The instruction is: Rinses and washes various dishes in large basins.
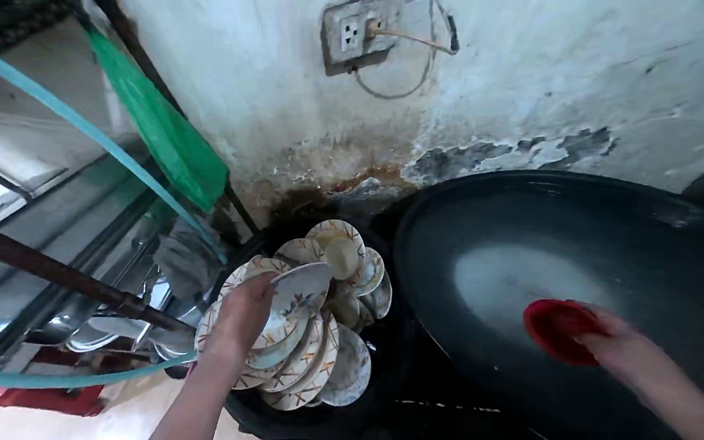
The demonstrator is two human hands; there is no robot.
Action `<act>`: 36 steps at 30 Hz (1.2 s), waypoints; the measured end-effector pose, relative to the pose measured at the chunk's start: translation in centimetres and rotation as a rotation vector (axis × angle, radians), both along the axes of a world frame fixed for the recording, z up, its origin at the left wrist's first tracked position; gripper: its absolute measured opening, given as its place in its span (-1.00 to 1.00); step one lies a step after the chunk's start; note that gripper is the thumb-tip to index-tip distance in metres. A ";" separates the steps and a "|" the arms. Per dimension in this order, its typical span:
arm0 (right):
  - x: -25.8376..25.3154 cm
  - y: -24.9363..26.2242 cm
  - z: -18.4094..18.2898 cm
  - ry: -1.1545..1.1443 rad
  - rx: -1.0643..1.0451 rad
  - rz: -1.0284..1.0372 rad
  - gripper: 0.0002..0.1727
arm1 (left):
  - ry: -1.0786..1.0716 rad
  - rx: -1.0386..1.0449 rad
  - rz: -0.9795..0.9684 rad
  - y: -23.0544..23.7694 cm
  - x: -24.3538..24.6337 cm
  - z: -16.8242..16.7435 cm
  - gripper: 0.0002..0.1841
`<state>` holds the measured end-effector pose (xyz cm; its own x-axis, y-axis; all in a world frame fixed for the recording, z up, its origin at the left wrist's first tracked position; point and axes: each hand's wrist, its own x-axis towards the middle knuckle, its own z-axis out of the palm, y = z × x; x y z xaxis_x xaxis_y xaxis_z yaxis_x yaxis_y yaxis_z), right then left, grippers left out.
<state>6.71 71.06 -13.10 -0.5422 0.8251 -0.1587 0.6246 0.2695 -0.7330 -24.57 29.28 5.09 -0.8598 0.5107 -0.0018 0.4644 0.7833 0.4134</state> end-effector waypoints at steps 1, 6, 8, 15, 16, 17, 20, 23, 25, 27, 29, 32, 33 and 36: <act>-0.6 -0.5 1.1 0.026 -0.175 -0.066 -0.45 | 0.077 0.081 -0.060 -0.2 0.0 0.1 -0.76; -4.9 -2.8 8.1 0.163 -0.559 -0.118 -0.40 | 0.366 0.436 -0.322 -0.9 -0.1 -2.4 -0.79; -7.6 -4.6 11.6 0.161 -0.550 0.002 -0.44 | 0.332 0.492 -0.300 -0.8 0.3 -4.6 -0.78; -17.4 -12.5 16.9 0.063 -0.337 0.517 -0.44 | 0.154 0.797 -0.274 -0.8 1.5 -10.3 -0.84; -18.7 -13.7 16.7 0.060 -0.271 0.592 -0.43 | 0.127 0.821 -0.272 -0.7 1.7 -10.6 -0.84; -19.8 -15.0 17.0 0.067 -0.228 0.662 -0.43 | 0.110 0.841 -0.270 -0.5 1.8 -10.9 -0.84; -22.2 -18.6 17.5 0.139 -0.074 0.808 -0.40 | 0.099 0.870 -0.265 -0.3 2.2 -11.5 -0.83; -22.4 -18.9 17.4 0.238 0.108 0.815 -0.37 | 0.114 0.883 -0.278 -0.4 2.3 -11.2 -0.83; -20.9 -16.8 16.0 0.350 0.234 0.759 -0.40 | 0.142 0.841 -0.254 -1.2 2.3 -10.3 -0.81; -18.0 -13.4 14.0 0.406 0.312 0.661 -0.41 | 0.221 0.763 -0.222 -2.4 2.2 -8.8 -0.81; -14.1 -9.1 12.0 0.351 0.351 0.542 -0.39 | 0.312 0.679 -0.192 -3.0 1.8 -6.5 -0.82; -6.7 -2.9 8.3 0.222 0.436 0.339 -0.36 | 0.342 0.656 -0.111 -0.4 2.5 -2.7 -0.85; -4.2 -1.2 7.1 0.172 0.479 0.282 -0.36 | 0.279 0.680 -0.060 1.6 3.2 -1.6 -0.85; 1.8 1.9 4.8 0.027 0.614 0.205 -0.37 | -0.048 0.687 0.024 8.6 5.1 0.7 -0.80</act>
<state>8.52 72.97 -8.27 -0.6956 0.6408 0.3249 0.4996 0.7564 -0.4221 -19.50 37.84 5.74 -0.8780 0.3902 0.2774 0.4190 0.3460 0.8395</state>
